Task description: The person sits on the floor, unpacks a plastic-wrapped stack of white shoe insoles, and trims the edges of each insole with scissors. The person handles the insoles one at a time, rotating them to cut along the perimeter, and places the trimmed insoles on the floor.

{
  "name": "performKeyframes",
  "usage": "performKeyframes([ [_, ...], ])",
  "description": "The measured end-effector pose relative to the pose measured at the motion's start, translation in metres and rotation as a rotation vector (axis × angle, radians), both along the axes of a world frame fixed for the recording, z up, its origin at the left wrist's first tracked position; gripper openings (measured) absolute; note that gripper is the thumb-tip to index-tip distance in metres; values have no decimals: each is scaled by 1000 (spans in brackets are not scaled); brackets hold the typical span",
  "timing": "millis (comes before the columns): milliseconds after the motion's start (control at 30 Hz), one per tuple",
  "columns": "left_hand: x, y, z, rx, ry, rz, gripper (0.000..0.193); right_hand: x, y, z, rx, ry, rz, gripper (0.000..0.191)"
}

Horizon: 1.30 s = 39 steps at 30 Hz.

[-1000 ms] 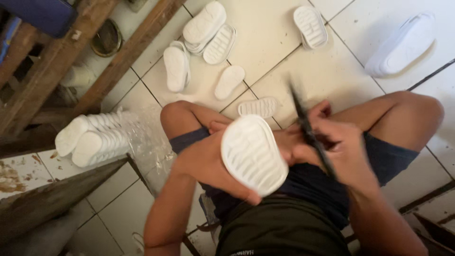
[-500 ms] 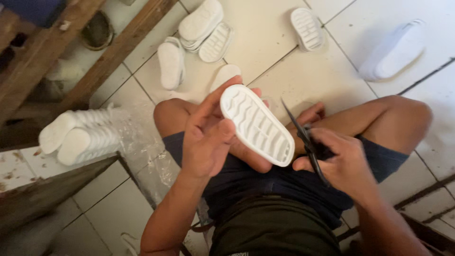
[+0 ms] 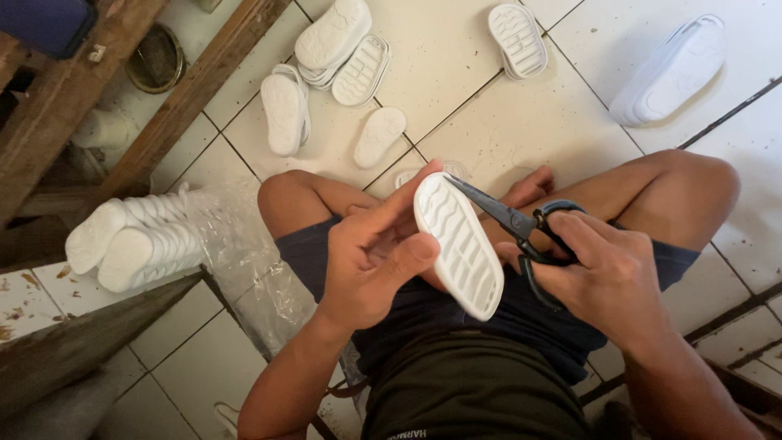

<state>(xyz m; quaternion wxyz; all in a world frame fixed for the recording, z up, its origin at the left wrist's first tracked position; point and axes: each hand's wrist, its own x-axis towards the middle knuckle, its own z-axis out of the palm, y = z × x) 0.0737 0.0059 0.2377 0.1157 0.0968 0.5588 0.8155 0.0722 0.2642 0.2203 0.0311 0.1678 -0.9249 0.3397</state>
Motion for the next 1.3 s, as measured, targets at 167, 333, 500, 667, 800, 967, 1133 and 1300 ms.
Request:
performKeyframes([
  [167,-2,-4,1,-42,-25,-32,62,-6,5,0,21,98,51,37],
  [333,-8,-10,7,-123,-11,-102,59,-13,14,-1,74,83,105,32],
  [500,-13,-13,18,-201,-5,-169,46,-18,17,-2,82,146,159,45],
  [667,-18,-17,28,-318,-21,-277,48,-23,18,0,89,142,207,46],
  [800,-21,-23,21,-330,-104,-338,51,-26,22,1,57,87,254,47],
  [967,-36,-33,-20,243,-736,-563,70,-26,15,-1,-110,-46,276,41],
  [1133,-31,-11,-77,490,-814,-564,64,-15,-16,-15,-755,-671,70,19],
  [1300,5,11,-76,-3,-317,19,64,-15,-31,-34,-1261,-886,-11,18],
])
